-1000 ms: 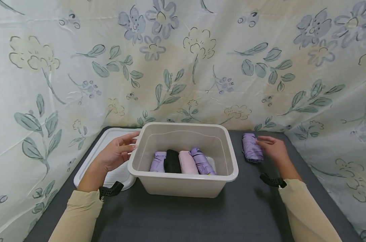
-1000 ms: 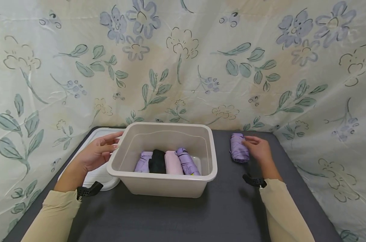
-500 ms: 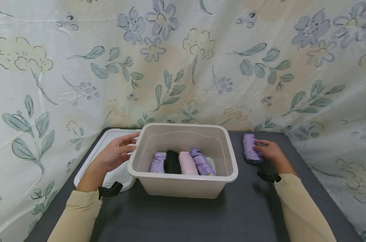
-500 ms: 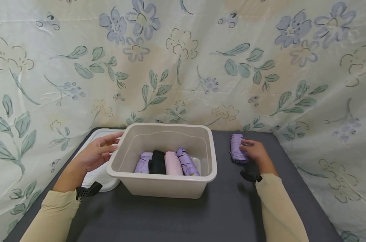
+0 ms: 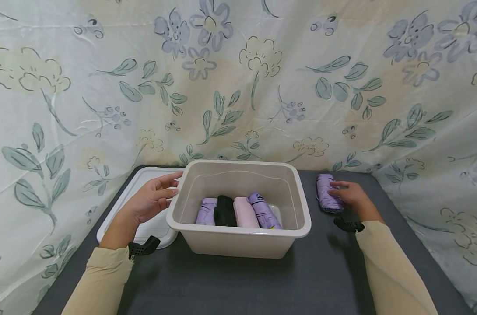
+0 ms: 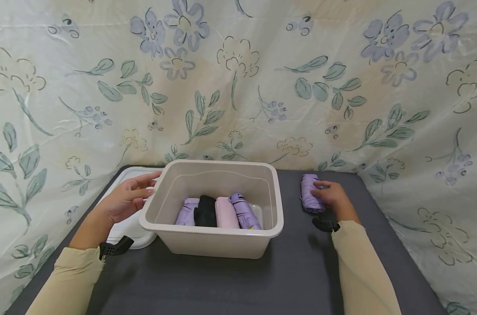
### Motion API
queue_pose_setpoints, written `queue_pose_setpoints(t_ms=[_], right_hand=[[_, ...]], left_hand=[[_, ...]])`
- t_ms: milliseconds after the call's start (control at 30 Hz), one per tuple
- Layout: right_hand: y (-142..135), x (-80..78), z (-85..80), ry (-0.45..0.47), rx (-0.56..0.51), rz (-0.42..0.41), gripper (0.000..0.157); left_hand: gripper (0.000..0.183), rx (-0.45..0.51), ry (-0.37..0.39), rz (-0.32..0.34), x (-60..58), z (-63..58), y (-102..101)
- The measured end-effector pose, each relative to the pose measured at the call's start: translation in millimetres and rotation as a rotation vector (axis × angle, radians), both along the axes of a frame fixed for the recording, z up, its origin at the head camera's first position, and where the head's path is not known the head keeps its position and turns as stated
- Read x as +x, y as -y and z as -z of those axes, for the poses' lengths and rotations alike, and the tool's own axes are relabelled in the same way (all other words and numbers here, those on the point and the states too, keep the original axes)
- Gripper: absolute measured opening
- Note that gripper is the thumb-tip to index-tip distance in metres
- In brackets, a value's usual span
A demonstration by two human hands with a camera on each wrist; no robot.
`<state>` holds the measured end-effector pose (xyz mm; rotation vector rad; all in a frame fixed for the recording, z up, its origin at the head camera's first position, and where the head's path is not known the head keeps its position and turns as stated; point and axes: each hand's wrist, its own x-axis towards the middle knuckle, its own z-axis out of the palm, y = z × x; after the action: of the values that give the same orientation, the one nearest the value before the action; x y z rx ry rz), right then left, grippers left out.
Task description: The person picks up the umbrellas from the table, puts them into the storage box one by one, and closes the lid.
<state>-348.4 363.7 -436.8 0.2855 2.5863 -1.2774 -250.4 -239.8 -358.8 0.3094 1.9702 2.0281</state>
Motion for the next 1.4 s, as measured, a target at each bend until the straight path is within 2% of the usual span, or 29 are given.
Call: queue_pose_setpoints(t_ms=[200, 333, 633, 800, 1133, 1400], right_hand=[[1, -4.0, 2.7, -0.03, 0.037, 0.006, 0.065], [5, -5.0, 0.0, -0.018, 0.09, 0.018, 0.065], [7, -5.9, -4.6, -0.005, 0.239, -0.016, 0.064], [10, -5.9, -7.0, 0.02, 0.257, 0.003, 0.066], [18, -4.8, -10.9, 0.063, 0.236, 0.064, 0.063], [21, -3.8, -9.8, 0.024, 0.243, 0.072, 0.058]], left_hand=[[0.061, -0.004, -0.003, 0.007, 0.9, -0.6, 1], [0.062, 0.003, 0.009, 0.005, 2.0, -2.0, 0], [0.064, 0.02, 0.035, 0.005, 1.4, -2.4, -2], [0.066, 0.056, 0.042, 0.009, -0.9, -0.6, -1], [0.065, 0.052, 0.051, -0.011, -1.1, -1.9, 1], [0.064, 0.049, 0.056, -0.027, -1.3, -3.7, 0]])
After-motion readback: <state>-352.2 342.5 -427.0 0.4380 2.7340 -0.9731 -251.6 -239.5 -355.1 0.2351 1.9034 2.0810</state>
